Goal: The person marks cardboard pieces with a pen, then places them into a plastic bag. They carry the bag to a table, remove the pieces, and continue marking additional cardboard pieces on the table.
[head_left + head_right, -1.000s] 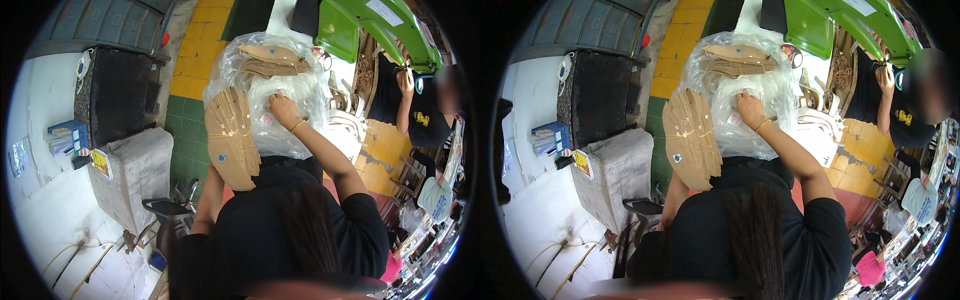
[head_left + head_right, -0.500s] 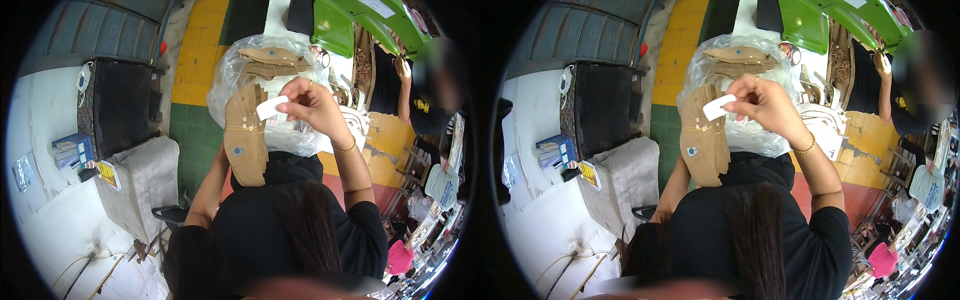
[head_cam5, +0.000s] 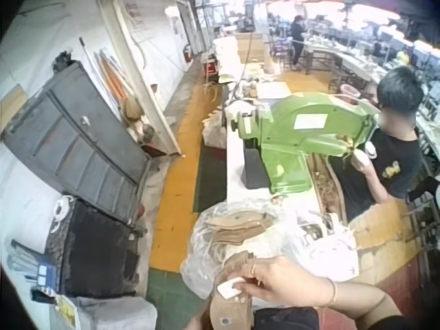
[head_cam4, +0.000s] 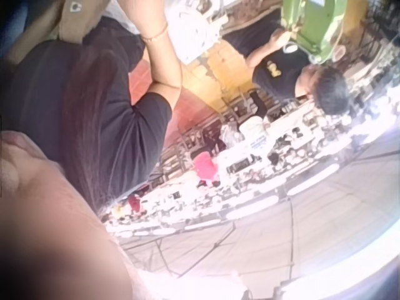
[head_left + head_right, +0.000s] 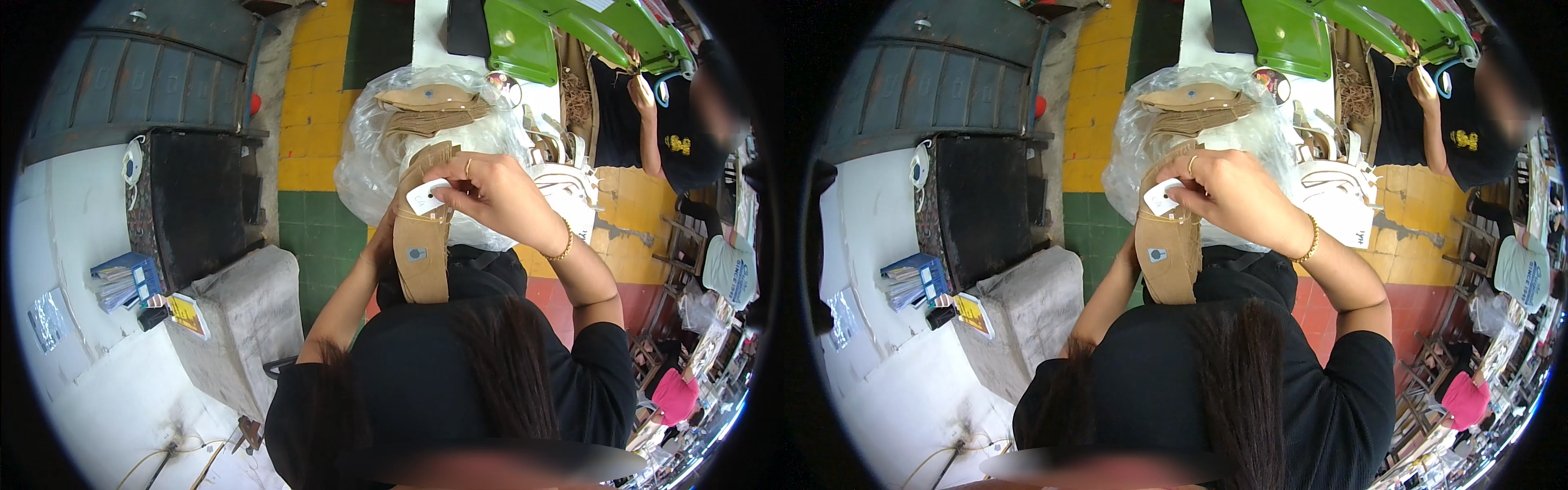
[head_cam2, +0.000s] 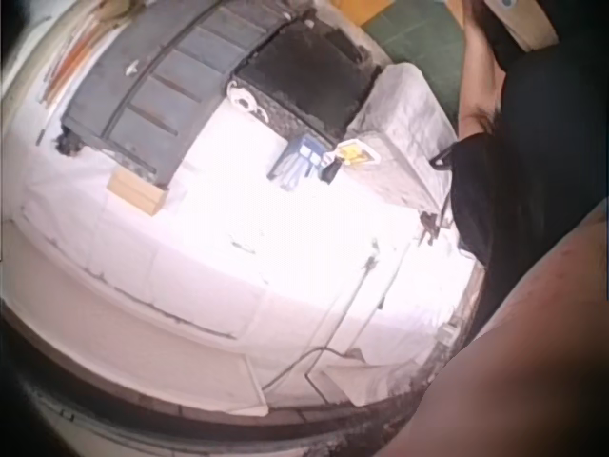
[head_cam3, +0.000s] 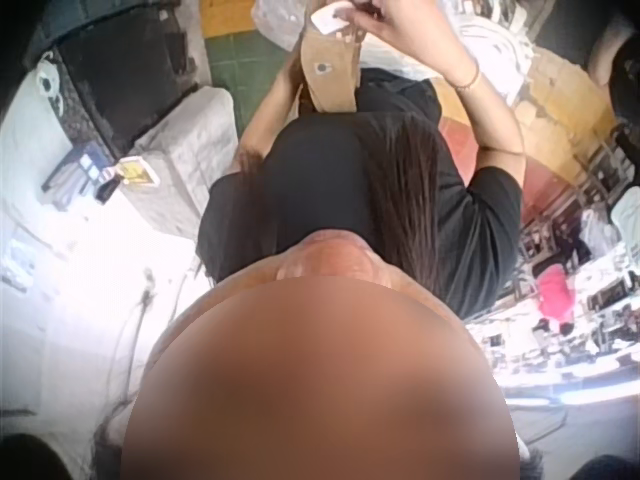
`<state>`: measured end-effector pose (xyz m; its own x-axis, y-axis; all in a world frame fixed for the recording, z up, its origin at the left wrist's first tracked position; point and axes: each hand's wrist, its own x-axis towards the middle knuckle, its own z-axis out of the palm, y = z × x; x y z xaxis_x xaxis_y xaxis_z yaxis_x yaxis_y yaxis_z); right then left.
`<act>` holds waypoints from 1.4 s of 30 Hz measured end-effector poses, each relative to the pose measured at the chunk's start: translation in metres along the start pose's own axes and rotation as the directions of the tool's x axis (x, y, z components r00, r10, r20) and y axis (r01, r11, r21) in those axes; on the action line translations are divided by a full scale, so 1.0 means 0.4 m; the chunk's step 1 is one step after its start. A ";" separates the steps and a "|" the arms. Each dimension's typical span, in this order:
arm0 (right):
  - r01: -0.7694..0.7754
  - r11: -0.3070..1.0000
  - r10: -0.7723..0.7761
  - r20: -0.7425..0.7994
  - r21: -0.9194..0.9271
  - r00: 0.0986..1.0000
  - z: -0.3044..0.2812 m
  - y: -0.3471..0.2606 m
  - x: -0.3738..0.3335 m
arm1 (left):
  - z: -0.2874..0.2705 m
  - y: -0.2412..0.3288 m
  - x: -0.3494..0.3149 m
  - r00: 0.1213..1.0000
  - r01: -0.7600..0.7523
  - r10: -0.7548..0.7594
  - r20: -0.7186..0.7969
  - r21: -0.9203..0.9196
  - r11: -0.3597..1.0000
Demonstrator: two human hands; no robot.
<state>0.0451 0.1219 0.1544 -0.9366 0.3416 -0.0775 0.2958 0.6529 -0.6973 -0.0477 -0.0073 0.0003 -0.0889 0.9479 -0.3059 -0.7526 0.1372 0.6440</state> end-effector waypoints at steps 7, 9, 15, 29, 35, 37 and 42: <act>0.012 0.999 -0.014 0.068 0.031 0.998 -0.009 0.003 0.002 | -0.039 -0.025 0.020 0.982 -0.141 0.107 0.158 0.224 0.964; 0.000 0.999 -0.009 0.182 0.054 0.983 -0.018 0.012 0.006 | -0.063 -0.058 0.021 0.991 -0.072 0.057 0.122 0.126 0.989; 0.196 0.907 -0.030 0.407 -0.372 0.913 -0.024 -0.010 0.008 | -0.103 -0.126 0.019 0.982 0.138 -0.128 0.138 -0.069 0.988; 0.393 0.873 -0.240 0.447 -0.289 0.862 0.048 -0.081 0.041 | -0.130 -0.147 -0.039 0.982 0.183 -0.186 0.032 -0.399 0.898; 0.053 0.989 -0.094 -0.305 -0.139 0.948 -0.092 0.154 0.076 | -0.153 -0.127 -0.168 0.975 0.158 -0.221 -0.029 -0.608 0.778; -0.066 0.997 0.067 -0.037 0.026 0.997 -0.051 0.254 0.064 | -0.159 -0.126 -0.199 0.973 0.135 -0.225 -0.057 -0.649 0.749; -0.306 0.903 0.399 0.326 -0.300 0.857 0.232 0.420 -0.008 | -0.170 -0.124 -0.224 0.965 0.100 -0.240 -0.106 -0.698 0.709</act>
<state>0.0806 0.1676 -0.0288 -0.7460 0.3329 -0.5767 0.6104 0.6881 -0.3924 -0.0468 -0.1187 -0.0520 0.0256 0.8513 -0.5241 -0.9980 -0.0087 -0.0630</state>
